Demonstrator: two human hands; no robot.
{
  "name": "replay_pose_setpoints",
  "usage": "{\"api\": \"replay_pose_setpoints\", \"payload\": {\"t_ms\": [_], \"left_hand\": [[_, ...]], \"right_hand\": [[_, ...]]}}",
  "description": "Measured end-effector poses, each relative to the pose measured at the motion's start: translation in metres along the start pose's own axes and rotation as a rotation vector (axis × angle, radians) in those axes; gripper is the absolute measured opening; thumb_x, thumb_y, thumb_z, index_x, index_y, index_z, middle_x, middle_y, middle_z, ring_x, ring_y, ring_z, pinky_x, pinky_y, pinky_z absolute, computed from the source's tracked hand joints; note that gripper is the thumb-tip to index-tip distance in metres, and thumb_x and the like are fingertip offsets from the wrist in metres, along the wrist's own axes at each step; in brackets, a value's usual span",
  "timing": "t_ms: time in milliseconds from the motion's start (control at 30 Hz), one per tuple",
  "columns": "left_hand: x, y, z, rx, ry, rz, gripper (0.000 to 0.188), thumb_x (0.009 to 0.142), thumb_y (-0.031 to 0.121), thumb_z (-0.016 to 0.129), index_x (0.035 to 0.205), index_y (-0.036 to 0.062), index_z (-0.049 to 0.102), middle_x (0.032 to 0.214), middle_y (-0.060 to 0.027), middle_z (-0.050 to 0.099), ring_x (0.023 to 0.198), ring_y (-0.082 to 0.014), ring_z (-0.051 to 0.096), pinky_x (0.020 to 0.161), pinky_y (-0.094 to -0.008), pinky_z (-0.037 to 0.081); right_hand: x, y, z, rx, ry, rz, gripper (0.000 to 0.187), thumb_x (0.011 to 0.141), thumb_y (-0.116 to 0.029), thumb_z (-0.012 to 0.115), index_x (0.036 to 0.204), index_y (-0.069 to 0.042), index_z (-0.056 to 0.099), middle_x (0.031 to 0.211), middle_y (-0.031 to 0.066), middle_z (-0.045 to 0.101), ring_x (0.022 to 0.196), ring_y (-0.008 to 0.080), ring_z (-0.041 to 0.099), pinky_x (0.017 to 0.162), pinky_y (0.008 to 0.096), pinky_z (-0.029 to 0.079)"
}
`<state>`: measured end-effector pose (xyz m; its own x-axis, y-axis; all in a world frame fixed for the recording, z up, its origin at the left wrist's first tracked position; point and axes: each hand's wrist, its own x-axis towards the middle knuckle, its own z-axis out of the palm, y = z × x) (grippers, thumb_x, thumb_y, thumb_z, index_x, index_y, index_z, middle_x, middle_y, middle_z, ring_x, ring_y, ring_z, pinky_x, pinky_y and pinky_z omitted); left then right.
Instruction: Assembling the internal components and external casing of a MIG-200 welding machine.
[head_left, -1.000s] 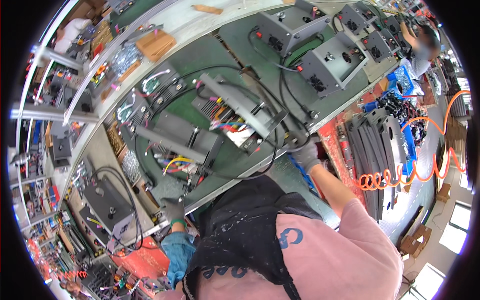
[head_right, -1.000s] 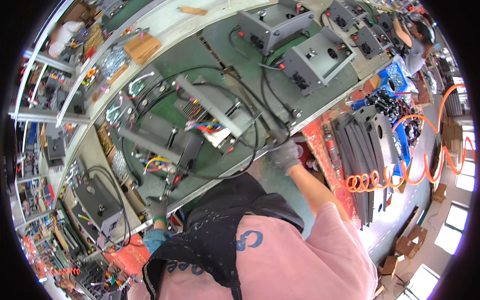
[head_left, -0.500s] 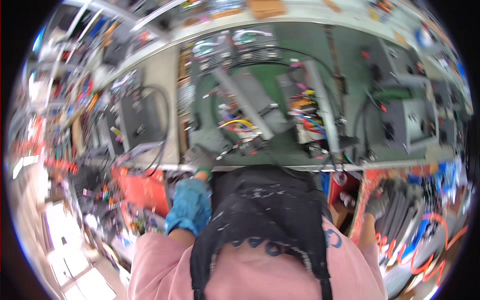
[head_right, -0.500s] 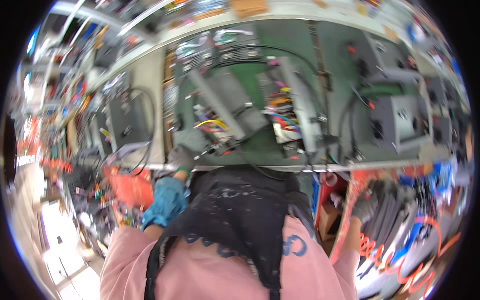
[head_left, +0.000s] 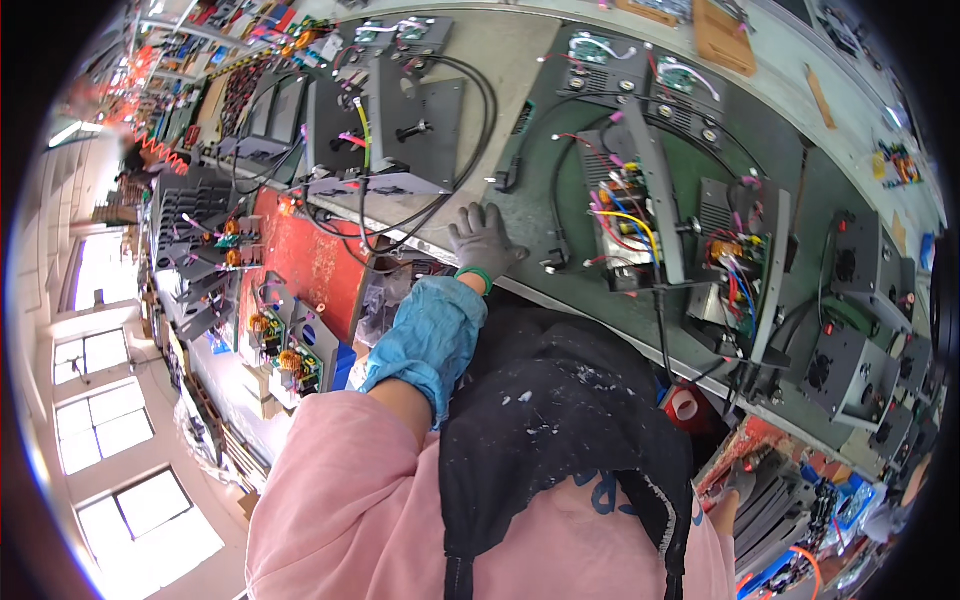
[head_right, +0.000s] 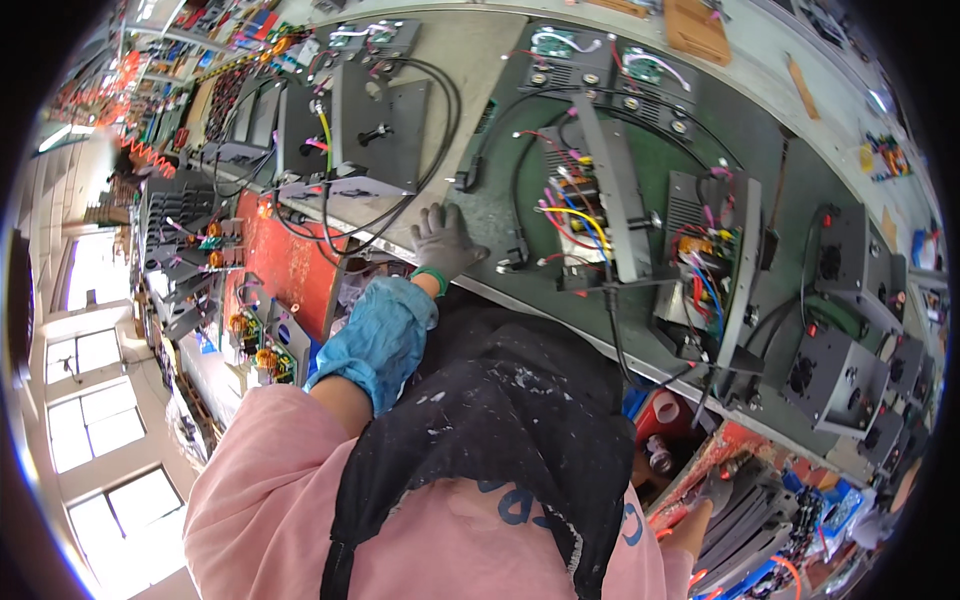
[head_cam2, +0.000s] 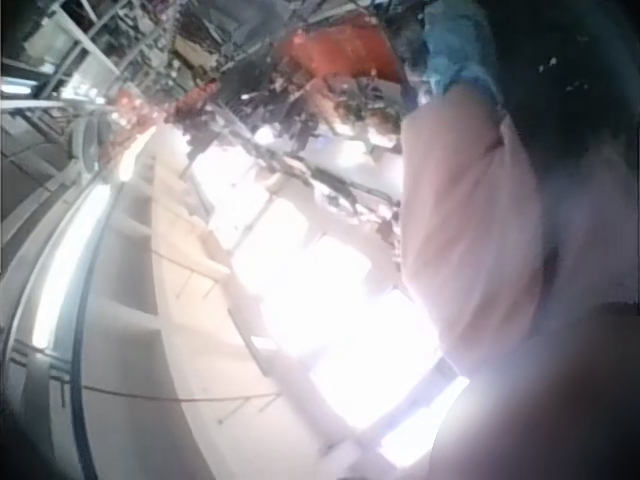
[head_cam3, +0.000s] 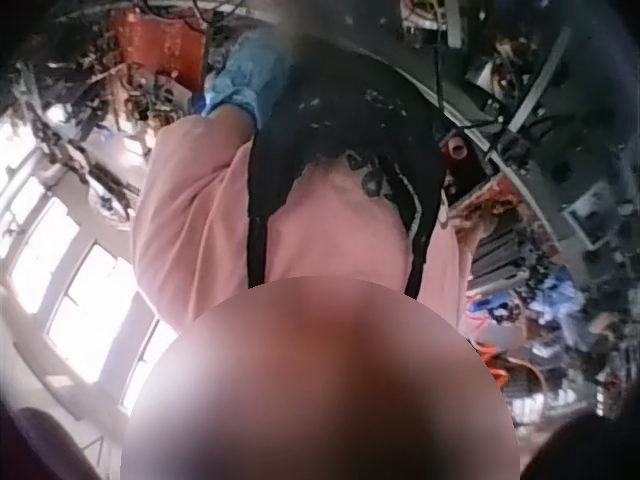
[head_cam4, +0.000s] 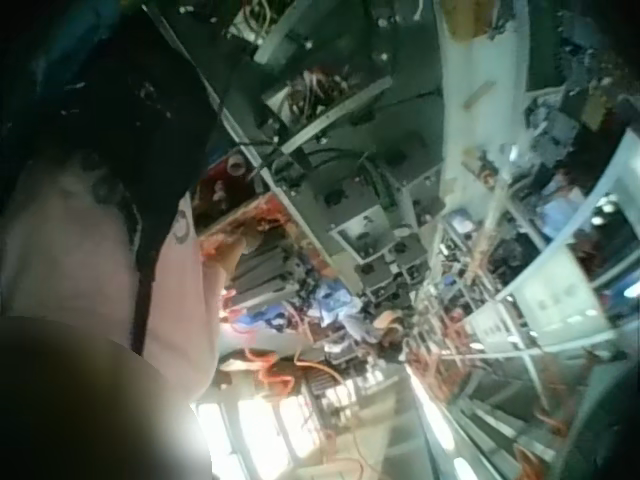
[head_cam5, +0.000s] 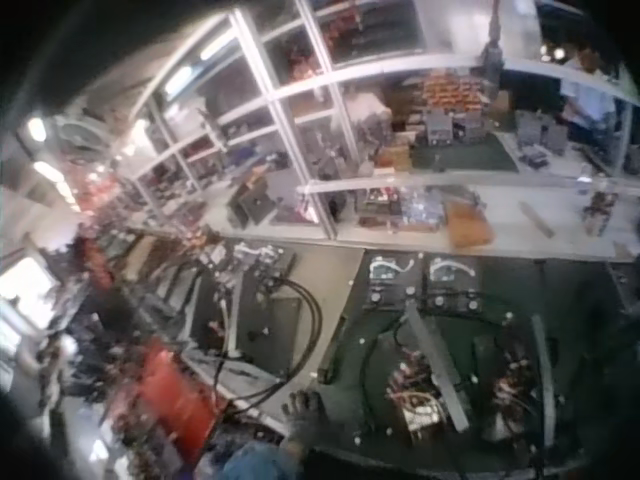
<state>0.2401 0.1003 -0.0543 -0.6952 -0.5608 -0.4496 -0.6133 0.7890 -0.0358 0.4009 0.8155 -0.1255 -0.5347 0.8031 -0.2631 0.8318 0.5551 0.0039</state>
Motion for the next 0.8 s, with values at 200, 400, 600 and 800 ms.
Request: {"api": "replay_pose_setpoints", "payload": {"t_ms": [200, 400, 600, 800], "left_hand": [[0.029, -0.075, 0.029, -0.155, 0.159, 0.078, 0.069, 0.095, 0.045, 0.049, 0.151, 0.0091, 0.030, 0.158, -0.0227, 0.021, 0.147, -0.0395, 0.019, 0.119, -0.0465, 0.019], [0.041, -0.098, 0.042, -0.142, 0.210, 0.162, 0.067, 0.096, 0.043, 0.049, 0.150, 0.0079, 0.031, 0.157, -0.0226, 0.023, 0.146, -0.0399, 0.020, 0.119, -0.0469, 0.018], [0.050, -0.113, 0.025, -0.149, 0.259, 0.183, 0.061, 0.093, 0.037, 0.054, 0.143, 0.0067, 0.040, 0.149, -0.0213, 0.035, 0.139, -0.0404, 0.031, 0.115, -0.0472, 0.028], [0.090, -0.091, 0.017, -0.185, 0.194, 0.611, 0.043, 0.083, 0.010, 0.058, 0.125, 0.0034, 0.054, 0.124, -0.0155, 0.054, 0.119, -0.0326, 0.052, 0.096, -0.0438, 0.048]], "right_hand": [[-0.013, -0.020, -0.002, 0.901, -0.291, 0.182, 0.052, 0.087, -0.042, 0.071, 0.123, -0.007, 0.057, 0.102, 0.0153, 0.065, 0.074, 0.0278, 0.065, 0.063, 0.0409, 0.058], [-0.065, -0.051, -0.029, 1.089, -0.284, 0.137, 0.041, 0.091, -0.045, 0.064, 0.118, -0.014, 0.056, 0.084, 0.0053, 0.063, 0.063, 0.0182, 0.061, 0.051, 0.0312, 0.049], [-0.135, -0.110, -0.049, 1.217, -0.362, 0.060, 0.039, 0.093, -0.048, 0.060, 0.107, -0.012, 0.058, 0.080, 0.0038, 0.061, 0.062, 0.0168, 0.059, 0.054, 0.0315, 0.050], [-0.213, -0.157, -0.087, 1.197, -0.286, -0.080, 0.036, 0.093, -0.043, 0.061, 0.098, -0.007, 0.060, 0.073, 0.0031, 0.059, 0.061, 0.0144, 0.059, 0.052, 0.0295, 0.050]]}}
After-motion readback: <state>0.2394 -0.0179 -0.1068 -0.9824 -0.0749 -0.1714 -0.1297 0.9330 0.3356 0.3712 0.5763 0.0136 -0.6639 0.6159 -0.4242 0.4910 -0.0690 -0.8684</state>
